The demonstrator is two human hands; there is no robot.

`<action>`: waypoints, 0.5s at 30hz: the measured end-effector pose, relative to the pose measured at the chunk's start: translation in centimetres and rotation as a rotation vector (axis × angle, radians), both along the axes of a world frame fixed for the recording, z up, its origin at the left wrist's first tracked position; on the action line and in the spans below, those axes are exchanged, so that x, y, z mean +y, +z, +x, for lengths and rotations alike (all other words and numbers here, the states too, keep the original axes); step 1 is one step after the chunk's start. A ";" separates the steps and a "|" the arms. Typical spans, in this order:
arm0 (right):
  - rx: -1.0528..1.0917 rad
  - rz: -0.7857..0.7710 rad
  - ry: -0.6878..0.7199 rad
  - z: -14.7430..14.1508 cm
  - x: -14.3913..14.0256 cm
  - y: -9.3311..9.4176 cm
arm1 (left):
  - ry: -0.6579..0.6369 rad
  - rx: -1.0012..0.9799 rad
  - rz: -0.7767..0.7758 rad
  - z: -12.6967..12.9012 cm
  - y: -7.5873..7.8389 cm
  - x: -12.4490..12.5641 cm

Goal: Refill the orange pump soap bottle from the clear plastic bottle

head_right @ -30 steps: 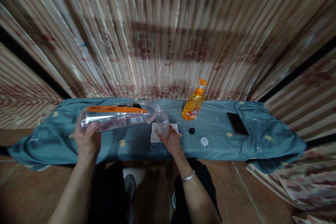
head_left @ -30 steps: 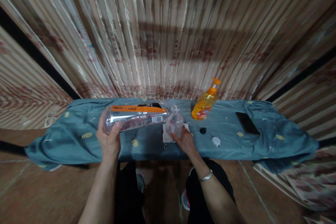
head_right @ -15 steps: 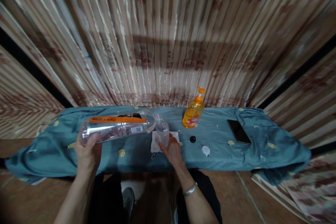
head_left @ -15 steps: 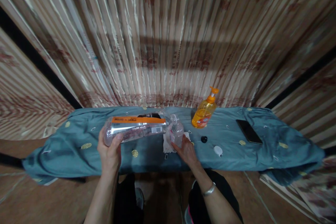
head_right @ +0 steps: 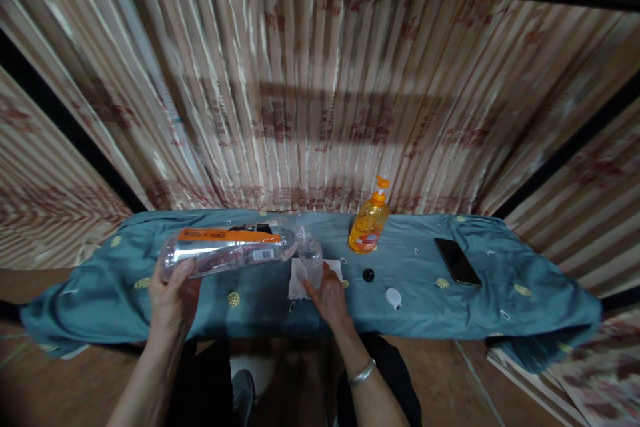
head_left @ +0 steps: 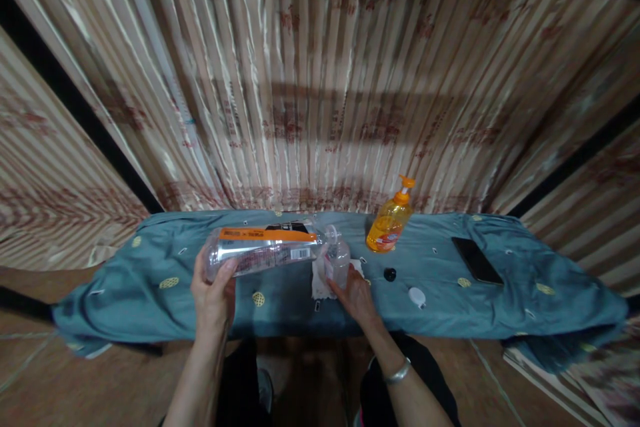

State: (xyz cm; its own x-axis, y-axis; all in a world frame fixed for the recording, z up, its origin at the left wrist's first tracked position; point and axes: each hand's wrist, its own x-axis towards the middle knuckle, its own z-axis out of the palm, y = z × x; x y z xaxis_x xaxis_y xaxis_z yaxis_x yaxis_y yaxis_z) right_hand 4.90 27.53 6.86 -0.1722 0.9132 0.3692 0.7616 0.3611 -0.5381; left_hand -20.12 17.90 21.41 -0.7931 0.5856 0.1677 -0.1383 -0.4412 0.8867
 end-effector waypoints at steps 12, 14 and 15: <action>-0.026 -0.030 -0.006 -0.2 0.0 0.2 | -0.014 -0.027 0.047 1.2 0.1 0.2; -0.030 -0.041 -0.010 -0.2 -0.1 0.3 | -0.014 -0.056 0.065 1.5 0.3 0.2; -0.032 -0.049 -0.010 -0.1 -0.1 0.4 | -0.014 -0.067 0.072 1.6 0.5 0.2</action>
